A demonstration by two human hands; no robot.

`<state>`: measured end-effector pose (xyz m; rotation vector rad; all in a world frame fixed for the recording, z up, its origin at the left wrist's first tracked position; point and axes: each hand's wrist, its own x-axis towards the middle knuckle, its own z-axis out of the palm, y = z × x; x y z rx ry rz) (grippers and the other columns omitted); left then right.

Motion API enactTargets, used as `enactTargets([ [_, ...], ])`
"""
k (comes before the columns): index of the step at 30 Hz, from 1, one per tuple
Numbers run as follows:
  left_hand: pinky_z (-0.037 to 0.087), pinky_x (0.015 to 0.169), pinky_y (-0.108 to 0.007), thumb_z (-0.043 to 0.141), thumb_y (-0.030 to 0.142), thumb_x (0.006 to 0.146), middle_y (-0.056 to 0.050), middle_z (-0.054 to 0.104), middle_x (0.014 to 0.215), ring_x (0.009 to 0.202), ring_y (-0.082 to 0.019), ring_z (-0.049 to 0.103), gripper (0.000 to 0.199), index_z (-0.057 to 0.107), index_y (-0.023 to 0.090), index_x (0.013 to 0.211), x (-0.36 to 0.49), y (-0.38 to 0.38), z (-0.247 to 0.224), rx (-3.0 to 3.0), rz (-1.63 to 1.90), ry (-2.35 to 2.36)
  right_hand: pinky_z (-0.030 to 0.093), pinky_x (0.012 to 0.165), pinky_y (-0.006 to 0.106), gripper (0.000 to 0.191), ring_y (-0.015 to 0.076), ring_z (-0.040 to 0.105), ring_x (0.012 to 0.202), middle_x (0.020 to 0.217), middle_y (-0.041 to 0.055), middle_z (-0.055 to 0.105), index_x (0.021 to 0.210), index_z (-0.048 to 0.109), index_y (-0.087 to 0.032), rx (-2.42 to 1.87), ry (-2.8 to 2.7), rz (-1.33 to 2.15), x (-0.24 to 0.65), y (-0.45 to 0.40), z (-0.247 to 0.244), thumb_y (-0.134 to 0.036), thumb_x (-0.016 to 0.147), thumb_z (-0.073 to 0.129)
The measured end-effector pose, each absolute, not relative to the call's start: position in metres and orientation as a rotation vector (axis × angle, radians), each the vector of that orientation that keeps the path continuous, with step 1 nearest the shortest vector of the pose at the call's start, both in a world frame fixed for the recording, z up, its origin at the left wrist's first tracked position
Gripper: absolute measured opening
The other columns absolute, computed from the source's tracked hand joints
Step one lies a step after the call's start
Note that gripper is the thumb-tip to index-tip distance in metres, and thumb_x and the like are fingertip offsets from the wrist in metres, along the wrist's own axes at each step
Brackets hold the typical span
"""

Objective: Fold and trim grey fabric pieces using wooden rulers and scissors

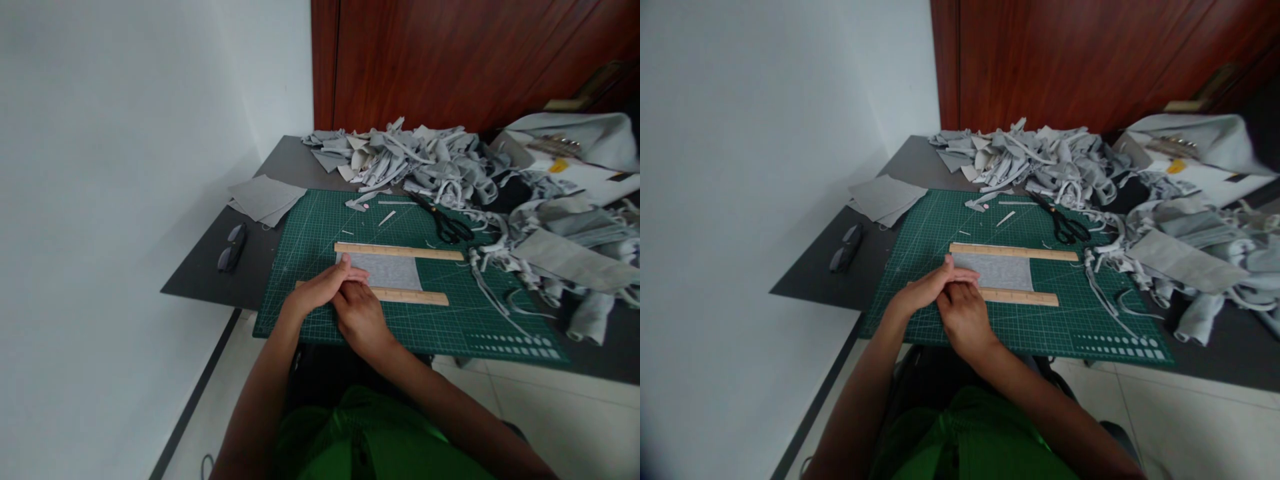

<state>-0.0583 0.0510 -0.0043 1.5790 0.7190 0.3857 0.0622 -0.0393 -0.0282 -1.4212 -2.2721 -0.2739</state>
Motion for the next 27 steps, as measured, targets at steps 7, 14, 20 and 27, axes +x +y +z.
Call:
enactTargets([
  [7,0.03,0.127,-0.043,0.0,0.081,0.097,-0.015,0.07,0.137,0.137,-0.029,0.057,0.105,0.073,0.011,0.125,-0.06,0.048,0.006,1.682,0.396,0.75,0.05,0.09,0.045,0.025,0.0296,0.064,0.096,0.104,0.0166,0.076,0.112,0.076,-0.013,-1.357,-2.29,-0.36,0.065,-0.036,-0.024,-0.013,0.099,0.056],
  [14,0.032,0.125,-0.044,0.001,0.08,0.098,-0.012,0.071,0.135,0.135,-0.029,0.058,0.101,0.075,0.015,0.122,-0.061,0.048,0.002,1.668,0.412,0.748,0.045,0.085,0.042,0.018,0.0288,0.062,0.096,0.103,0.0135,0.076,0.106,0.078,-0.016,-1.381,-2.302,-0.438,0.066,-0.04,-0.019,-0.015,0.1,0.061],
  [20,0.038,0.121,-0.046,0.005,0.087,0.094,-0.014,0.066,0.143,0.137,-0.031,0.057,0.103,0.072,0.016,0.128,-0.061,0.048,-0.002,1.587,0.403,0.746,0.04,0.08,0.04,0.018,0.0288,0.061,0.096,0.105,0.0136,0.076,0.109,0.077,-0.015,-1.439,-2.358,-0.404,0.083,-0.048,-0.015,-0.012,0.098,0.063],
  [27,0.047,0.112,-0.048,0.013,0.091,0.091,-0.022,0.064,0.142,0.129,-0.033,0.063,0.106,0.066,0.011,0.136,-0.06,0.051,-0.012,1.442,0.379,0.666,0.037,0.077,0.039,0.022,0.027,0.06,0.089,0.103,0.0128,0.076,0.105,0.076,-0.015,-1.41,-2.348,-0.38,0.106,-0.054,-0.017,-0.006,0.098,0.057],
])
